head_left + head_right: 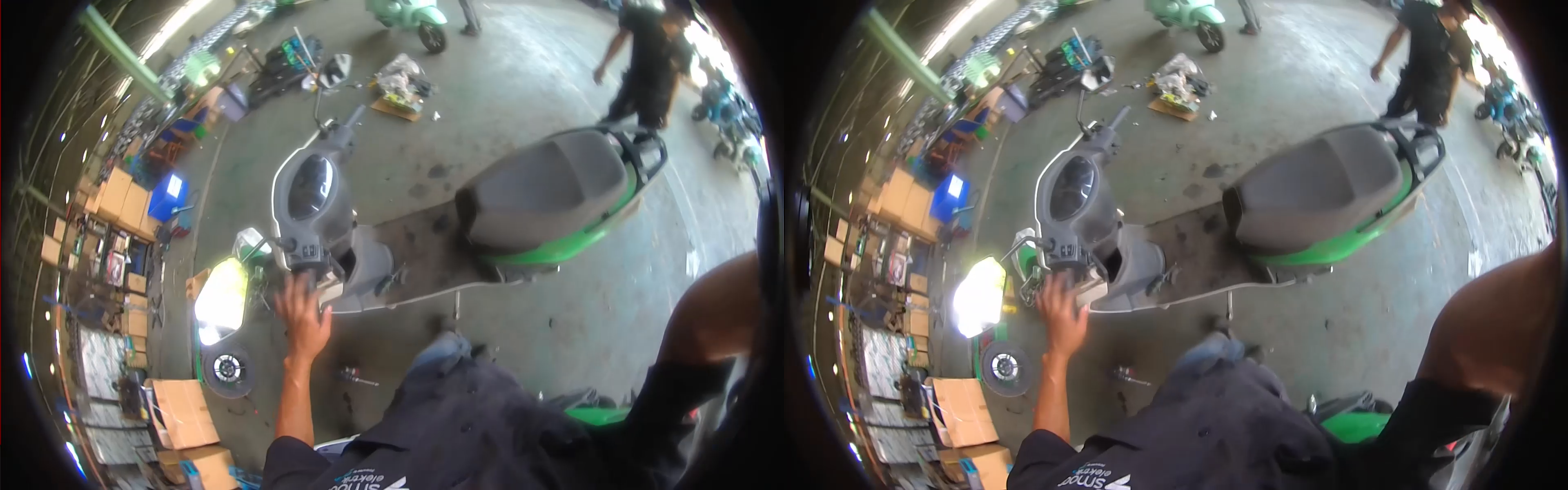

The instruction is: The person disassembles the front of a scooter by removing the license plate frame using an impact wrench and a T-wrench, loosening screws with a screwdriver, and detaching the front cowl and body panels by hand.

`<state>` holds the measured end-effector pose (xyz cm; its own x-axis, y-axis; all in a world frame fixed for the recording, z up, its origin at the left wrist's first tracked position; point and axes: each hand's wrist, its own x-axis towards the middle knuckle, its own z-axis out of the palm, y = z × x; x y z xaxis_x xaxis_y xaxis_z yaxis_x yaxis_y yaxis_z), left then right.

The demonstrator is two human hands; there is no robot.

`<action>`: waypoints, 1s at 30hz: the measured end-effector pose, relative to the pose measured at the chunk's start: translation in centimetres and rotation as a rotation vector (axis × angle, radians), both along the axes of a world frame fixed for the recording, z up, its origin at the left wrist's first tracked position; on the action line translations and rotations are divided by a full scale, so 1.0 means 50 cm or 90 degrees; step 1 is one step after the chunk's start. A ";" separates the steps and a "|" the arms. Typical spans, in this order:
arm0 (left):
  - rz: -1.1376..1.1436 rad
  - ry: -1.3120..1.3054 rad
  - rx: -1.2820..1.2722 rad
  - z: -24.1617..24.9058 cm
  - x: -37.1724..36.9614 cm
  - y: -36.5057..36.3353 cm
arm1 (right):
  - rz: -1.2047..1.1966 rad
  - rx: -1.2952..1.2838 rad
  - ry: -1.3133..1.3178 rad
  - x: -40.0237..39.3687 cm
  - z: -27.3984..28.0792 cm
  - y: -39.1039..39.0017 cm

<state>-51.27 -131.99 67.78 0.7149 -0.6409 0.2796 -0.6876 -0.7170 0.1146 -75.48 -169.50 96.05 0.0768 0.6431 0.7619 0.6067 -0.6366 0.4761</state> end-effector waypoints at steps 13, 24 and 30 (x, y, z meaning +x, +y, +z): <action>0.184 0.076 -0.214 -0.034 0.037 0.022 | 0.039 -0.037 0.004 0.225 0.033 -0.015; 0.248 0.177 -0.191 0.001 0.084 0.083 | -0.153 0.509 0.522 0.591 -0.108 -0.068; 0.272 0.227 -0.215 0.013 0.080 0.069 | -0.432 -0.004 0.995 0.834 -0.458 -0.121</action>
